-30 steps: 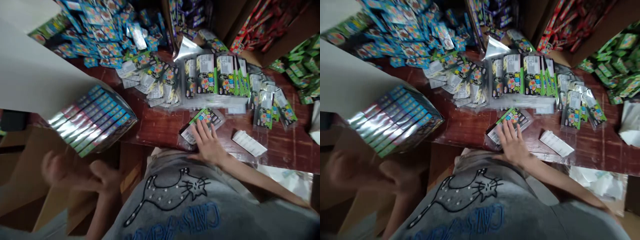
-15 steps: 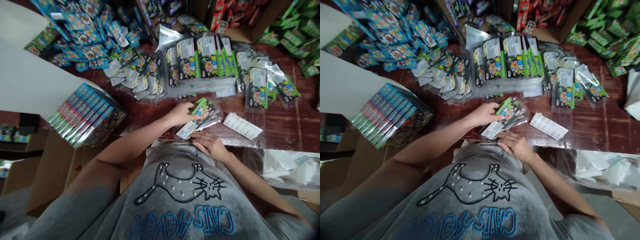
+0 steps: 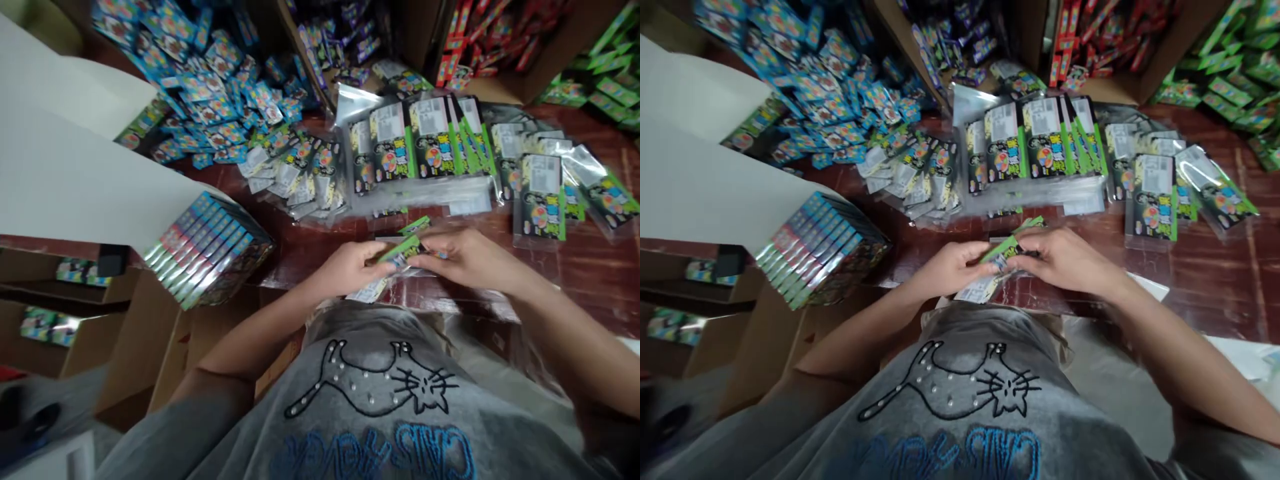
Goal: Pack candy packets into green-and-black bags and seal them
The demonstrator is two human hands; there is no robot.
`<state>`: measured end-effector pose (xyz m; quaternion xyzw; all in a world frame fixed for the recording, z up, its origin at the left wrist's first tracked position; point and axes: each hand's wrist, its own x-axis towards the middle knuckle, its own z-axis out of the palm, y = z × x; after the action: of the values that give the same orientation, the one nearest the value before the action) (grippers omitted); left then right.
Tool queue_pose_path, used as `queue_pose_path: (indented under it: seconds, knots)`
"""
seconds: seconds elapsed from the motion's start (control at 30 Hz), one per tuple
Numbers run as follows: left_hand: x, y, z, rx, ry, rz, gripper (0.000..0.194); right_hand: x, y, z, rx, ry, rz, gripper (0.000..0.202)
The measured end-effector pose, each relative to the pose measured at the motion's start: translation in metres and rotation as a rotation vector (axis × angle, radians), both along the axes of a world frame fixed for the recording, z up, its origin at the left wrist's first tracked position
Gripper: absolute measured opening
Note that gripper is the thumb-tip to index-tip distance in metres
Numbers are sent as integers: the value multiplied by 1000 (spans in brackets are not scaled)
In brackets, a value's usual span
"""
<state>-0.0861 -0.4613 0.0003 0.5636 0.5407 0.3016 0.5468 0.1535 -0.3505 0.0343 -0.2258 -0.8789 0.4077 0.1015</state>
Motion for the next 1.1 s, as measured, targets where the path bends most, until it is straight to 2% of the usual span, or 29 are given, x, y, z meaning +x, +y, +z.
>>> queue_pose_path:
  seconds: [0.07,0.1,0.13,0.2,0.27,0.37,0.43,0.53,0.63,0.7,0.83,0.9,0.97,1.03,1.1]
  knots:
    - [-9,-2,0,-110,-126,-64,30,-4,13,12,-105,18,209,44]
    - [-13,-2,-1,-142,-168,-49,32,-7,17,15,-108,25,234,43]
    - [-16,-3,-1,-144,-186,8,32,-12,18,15,-75,43,180,42]
    - [-20,-2,-3,-63,-163,210,33,-24,14,6,20,125,-107,37]
    - [-21,2,-7,41,-128,412,43,-41,1,-12,34,228,-432,42]
    - [-15,7,-19,92,-157,560,52,-68,-22,-45,-70,153,-645,56]
    - [-8,9,-28,88,-132,592,49,-81,-32,-63,-30,38,-769,63]
    - [4,3,-37,65,45,623,35,-89,-32,-78,51,2,-912,65]
    - [16,-4,-43,2,112,584,42,-89,-23,-84,62,10,-969,61]
    - [21,-4,-48,-30,131,561,37,-91,-19,-85,73,10,-991,58]
    - [16,5,-57,-21,313,564,43,-97,-18,-87,86,14,-976,54]
    - [5,9,-54,12,370,543,45,-93,-15,-84,62,2,-931,56]
    - [-14,15,-44,61,397,544,43,-85,-1,-75,30,-13,-843,58]
    - [-40,31,-29,166,455,608,43,-81,27,-60,90,-2,-755,60]
    - [-72,65,-15,321,570,719,48,-91,71,-40,268,40,-686,59]
